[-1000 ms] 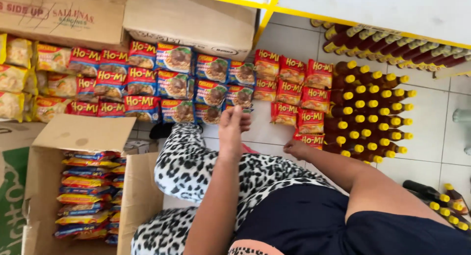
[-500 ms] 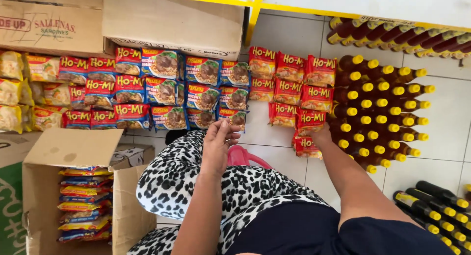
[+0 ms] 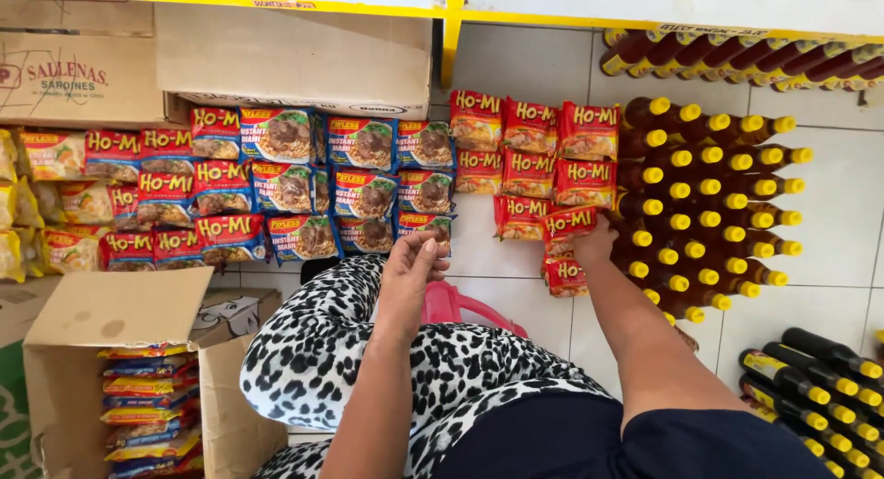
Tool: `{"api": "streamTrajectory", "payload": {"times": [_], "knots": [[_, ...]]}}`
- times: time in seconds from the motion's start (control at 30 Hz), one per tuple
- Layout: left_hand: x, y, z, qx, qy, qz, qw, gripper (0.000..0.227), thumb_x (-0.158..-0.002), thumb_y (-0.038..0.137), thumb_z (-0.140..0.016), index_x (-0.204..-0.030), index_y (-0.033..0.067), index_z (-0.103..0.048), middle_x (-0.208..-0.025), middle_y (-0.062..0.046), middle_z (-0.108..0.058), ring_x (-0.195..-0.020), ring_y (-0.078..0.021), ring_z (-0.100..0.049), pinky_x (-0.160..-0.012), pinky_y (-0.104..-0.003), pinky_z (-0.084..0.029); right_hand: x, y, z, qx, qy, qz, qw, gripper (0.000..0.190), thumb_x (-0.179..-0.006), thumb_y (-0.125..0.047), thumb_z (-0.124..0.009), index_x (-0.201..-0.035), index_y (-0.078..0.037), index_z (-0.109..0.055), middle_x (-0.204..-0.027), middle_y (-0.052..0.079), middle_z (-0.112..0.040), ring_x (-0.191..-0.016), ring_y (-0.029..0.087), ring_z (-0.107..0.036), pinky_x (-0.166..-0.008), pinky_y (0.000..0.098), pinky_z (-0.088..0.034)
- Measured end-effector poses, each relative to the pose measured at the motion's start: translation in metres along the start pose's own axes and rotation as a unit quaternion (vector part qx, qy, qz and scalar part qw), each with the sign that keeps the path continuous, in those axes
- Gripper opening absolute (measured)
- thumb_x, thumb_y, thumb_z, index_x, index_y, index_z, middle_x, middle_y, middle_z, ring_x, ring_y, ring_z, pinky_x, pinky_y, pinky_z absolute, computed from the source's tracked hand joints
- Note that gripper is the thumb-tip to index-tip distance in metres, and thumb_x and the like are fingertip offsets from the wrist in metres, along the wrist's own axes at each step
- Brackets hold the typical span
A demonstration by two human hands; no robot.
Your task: Stocking instant noodle pouches onto grocery store shelves from cardboard boxes.
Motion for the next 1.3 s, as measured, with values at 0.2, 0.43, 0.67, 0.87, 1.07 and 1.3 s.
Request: {"api": "streamTrajectory", "payload": {"times": [0.2,0.43,0.67,0.87,1.07,1.3], "knots": [[-0.008,-0.012,-0.002,-0.034,-0.02,-0.015,0.999,0.033,-0.1,0.025,-0.064,-0.124,0.0038,-0.06,-0.101,-0.005,-0.07,-0.086,-0.0125,-0.065,-0.075,-0.027,-0.052,-0.008,-0.015,0.006,0.009,0.023,0.034,0.999,0.062,-0.081,-0.018,-0.083,-0.136,-0.019,-0.055,-0.14,0.026,-0.044,-0.115,0.045,-0.06,-0.101,0.0468,-0.052],[-0.021,-0.03,0.008,-0.076,0.009,-0.005,0.997,0.03,-0.098,0.025,-0.067,-0.119,0.0047,-0.063,-0.097,-0.002,-0.068,-0.082,-0.0114,-0.06,-0.073,-0.026,-0.05,0.017,-0.061,0.012,0.029,-0.052,0.168,0.984,0.036,-0.087,-0.024,-0.085,-0.104,-0.008,-0.057,-0.094,0.017,-0.069,-0.088,0.038,-0.068,-0.08,0.0448,-0.052],[-0.043,-0.053,0.028,-0.126,0.11,-0.071,0.983,0.054,-0.088,0.017,-0.079,-0.133,-0.001,-0.055,-0.112,-0.01,-0.063,-0.098,-0.0161,-0.062,-0.084,-0.029,-0.053,0.117,-0.182,0.025,-0.271,-0.255,0.126,0.92,0.05,-0.078,-0.013,-0.08,-0.118,-0.015,-0.049,-0.095,-0.004,-0.067,-0.076,0.005,-0.065,-0.062,0.0247,-0.053],[-0.046,-0.043,0.025,-0.103,0.12,-0.036,0.987,0.078,-0.086,0.023,-0.083,-0.148,-0.0003,-0.041,-0.141,-0.017,-0.054,-0.123,-0.0202,-0.057,-0.097,-0.031,-0.051,0.19,-0.244,0.042,-0.324,-0.453,0.103,0.824,0.04,-0.086,-0.016,-0.081,-0.121,-0.007,-0.065,-0.088,-0.002,-0.064,-0.06,0.008,-0.044,-0.054,0.0229,-0.037],[-0.026,-0.012,0.01,0.021,0.06,-0.019,0.998,0.043,-0.097,0.018,-0.067,-0.134,-0.0046,-0.059,-0.118,-0.012,-0.071,-0.101,-0.0158,-0.068,-0.086,-0.029,-0.056,0.208,-0.247,0.037,-0.299,-0.477,0.149,0.813,0.043,-0.085,-0.014,-0.081,-0.125,-0.009,-0.065,-0.101,-0.004,-0.067,-0.081,0.006,-0.054,-0.067,0.0243,-0.042],[-0.04,-0.031,0.015,0.014,0.039,-0.061,0.997,0.032,-0.102,0.015,-0.067,-0.124,-0.0088,-0.068,-0.109,-0.013,-0.072,-0.091,-0.0137,-0.066,-0.078,-0.028,-0.054,0.228,-0.258,0.043,-0.411,-0.533,0.065,0.737,0.054,-0.084,-0.013,-0.08,-0.135,-0.011,-0.06,-0.123,0.0,-0.069,-0.116,0.015,-0.063,-0.095,0.0355,-0.05]]}}
Point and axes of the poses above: each hand's wrist, its own x-axis away from the middle knuckle, its own z-axis out of the back of the hand, y = z × x, the point moved 5 cm from there along -x, towards the middle knuckle
